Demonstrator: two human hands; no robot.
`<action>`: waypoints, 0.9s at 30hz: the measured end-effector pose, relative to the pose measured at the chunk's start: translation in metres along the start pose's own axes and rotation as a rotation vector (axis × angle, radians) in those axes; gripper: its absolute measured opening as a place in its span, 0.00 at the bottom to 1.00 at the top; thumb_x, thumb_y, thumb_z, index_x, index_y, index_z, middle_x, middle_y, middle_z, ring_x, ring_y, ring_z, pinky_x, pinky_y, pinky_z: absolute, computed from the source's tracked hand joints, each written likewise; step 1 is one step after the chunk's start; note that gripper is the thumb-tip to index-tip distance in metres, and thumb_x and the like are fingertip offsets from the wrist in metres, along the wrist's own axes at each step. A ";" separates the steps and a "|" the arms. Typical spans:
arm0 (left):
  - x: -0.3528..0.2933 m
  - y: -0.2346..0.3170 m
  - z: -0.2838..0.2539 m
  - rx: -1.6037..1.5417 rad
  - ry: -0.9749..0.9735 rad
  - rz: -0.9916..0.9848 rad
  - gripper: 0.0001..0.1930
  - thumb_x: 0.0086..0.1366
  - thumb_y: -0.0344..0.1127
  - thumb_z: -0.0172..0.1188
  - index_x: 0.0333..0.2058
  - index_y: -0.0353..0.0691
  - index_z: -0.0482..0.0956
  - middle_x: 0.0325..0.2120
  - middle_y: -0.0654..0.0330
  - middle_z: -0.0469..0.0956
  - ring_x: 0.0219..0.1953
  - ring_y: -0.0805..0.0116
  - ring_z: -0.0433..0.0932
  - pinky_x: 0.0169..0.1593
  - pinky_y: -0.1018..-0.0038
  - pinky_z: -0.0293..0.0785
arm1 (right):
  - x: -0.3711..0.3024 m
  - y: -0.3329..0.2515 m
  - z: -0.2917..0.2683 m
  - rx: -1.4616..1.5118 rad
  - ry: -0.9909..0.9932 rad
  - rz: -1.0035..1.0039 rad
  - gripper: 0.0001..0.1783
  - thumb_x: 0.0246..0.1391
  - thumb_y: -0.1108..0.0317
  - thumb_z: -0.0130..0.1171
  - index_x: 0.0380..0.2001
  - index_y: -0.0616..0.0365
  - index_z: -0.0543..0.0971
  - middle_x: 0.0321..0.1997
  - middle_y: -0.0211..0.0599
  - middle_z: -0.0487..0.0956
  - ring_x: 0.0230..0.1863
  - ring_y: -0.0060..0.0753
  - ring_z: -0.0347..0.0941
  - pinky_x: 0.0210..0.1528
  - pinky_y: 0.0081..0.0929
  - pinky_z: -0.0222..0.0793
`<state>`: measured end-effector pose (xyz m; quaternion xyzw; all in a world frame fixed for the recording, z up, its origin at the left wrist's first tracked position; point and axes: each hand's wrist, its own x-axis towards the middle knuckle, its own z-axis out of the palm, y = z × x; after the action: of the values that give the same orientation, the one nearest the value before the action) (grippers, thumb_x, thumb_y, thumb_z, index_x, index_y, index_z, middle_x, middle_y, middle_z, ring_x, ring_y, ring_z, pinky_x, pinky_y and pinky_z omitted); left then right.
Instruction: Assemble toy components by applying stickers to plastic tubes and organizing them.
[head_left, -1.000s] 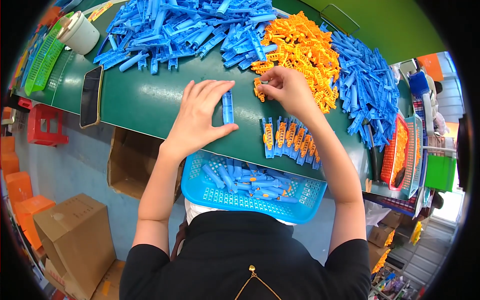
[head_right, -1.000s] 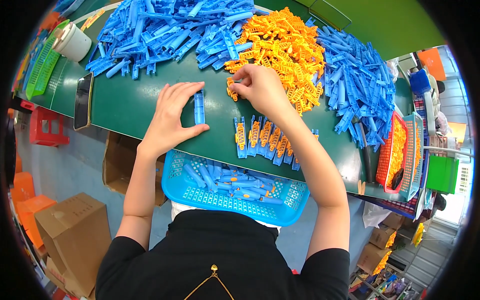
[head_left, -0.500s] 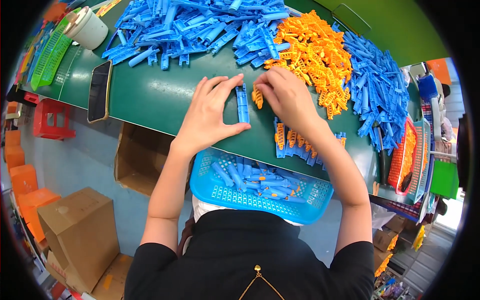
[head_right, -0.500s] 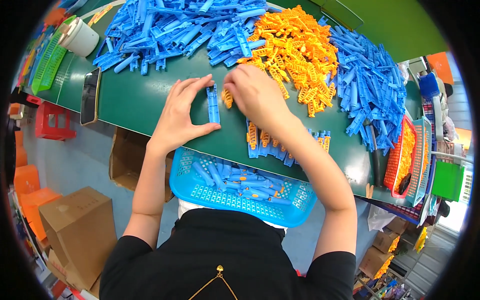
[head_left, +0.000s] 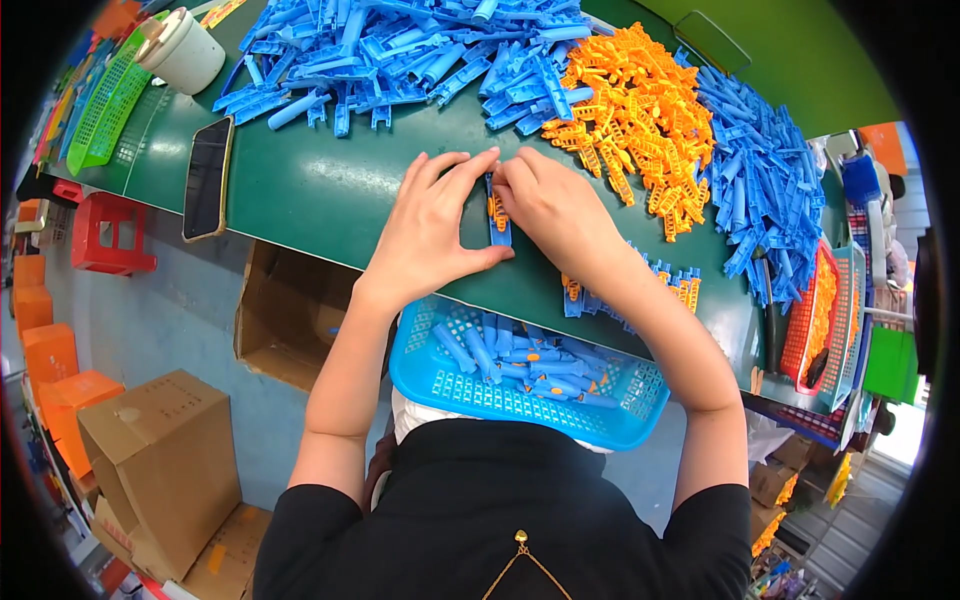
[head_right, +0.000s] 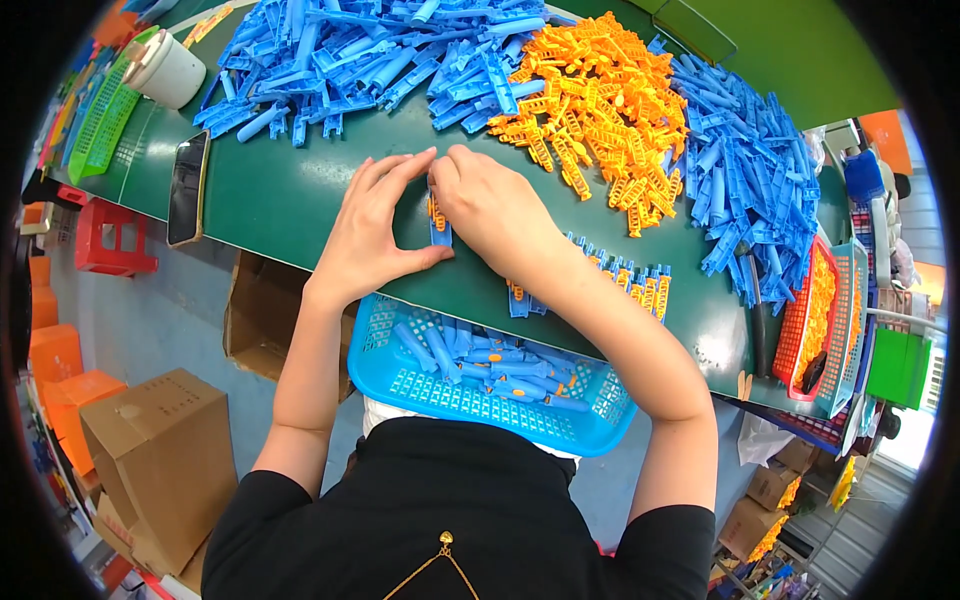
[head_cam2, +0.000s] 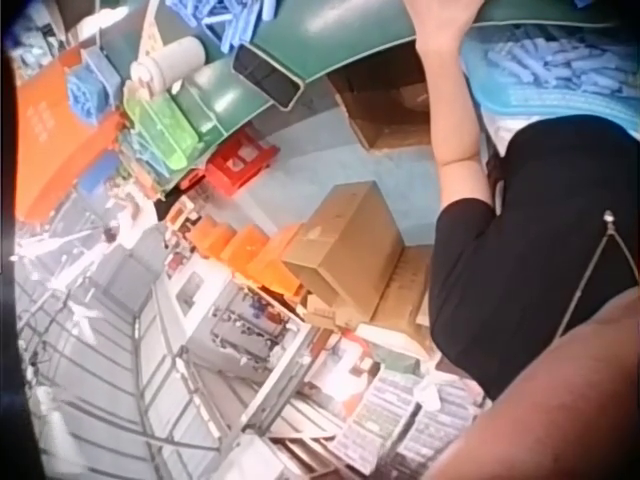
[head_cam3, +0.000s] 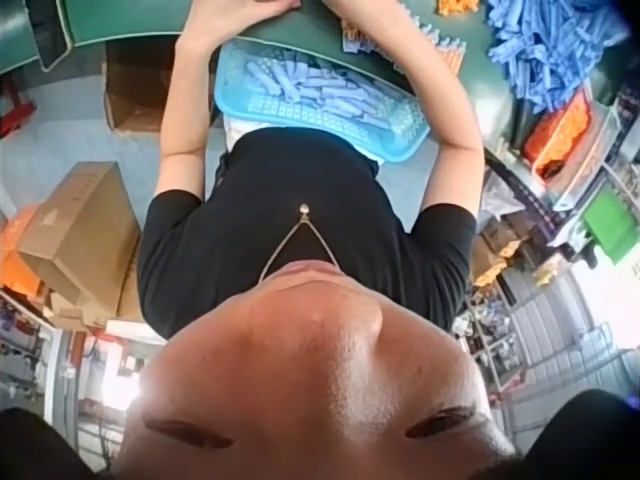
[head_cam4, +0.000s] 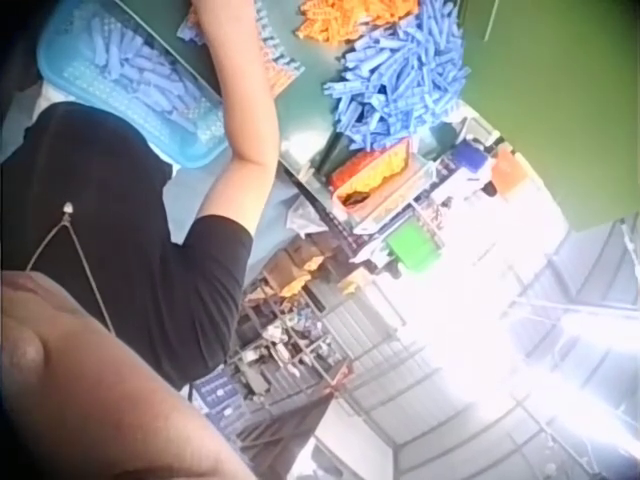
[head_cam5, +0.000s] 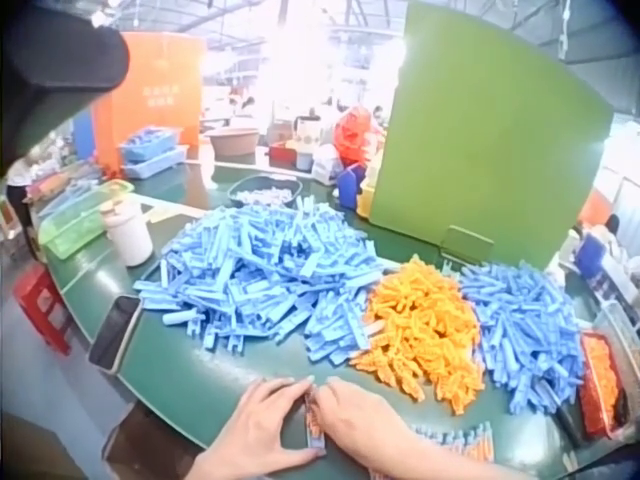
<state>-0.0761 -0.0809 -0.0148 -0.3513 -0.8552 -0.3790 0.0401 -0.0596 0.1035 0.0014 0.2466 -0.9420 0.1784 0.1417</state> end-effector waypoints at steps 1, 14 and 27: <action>0.000 0.000 0.000 0.004 0.004 0.004 0.46 0.42 0.42 0.75 0.61 0.41 0.65 0.55 0.56 0.71 0.60 0.55 0.66 0.67 0.50 0.52 | 0.001 0.000 0.001 0.001 -0.001 0.001 0.06 0.53 0.72 0.58 0.34 0.59 0.73 0.34 0.41 0.73 0.33 0.46 0.75 0.33 0.38 0.71; 0.017 -0.022 -0.023 0.159 0.302 0.032 0.23 0.53 0.37 0.69 0.49 0.44 0.77 0.46 0.57 0.76 0.50 0.56 0.72 0.55 0.63 0.67 | -0.015 -0.003 -0.011 -0.111 0.000 0.009 0.07 0.50 0.66 0.63 0.27 0.54 0.76 0.27 0.32 0.73 0.33 0.38 0.75 0.31 0.34 0.70; 0.025 -0.029 -0.038 0.327 0.356 -0.146 0.08 0.49 0.32 0.64 0.20 0.37 0.73 0.28 0.59 0.73 0.35 0.56 0.70 0.40 0.64 0.68 | -0.024 0.060 -0.047 -0.196 0.131 0.292 0.14 0.50 0.64 0.63 0.41 0.53 0.81 0.31 0.33 0.79 0.36 0.38 0.76 0.37 0.34 0.71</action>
<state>-0.1202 -0.1059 0.0025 -0.2051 -0.9077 -0.2933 0.2189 -0.0622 0.1815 0.0195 0.0800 -0.9694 0.1202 0.1986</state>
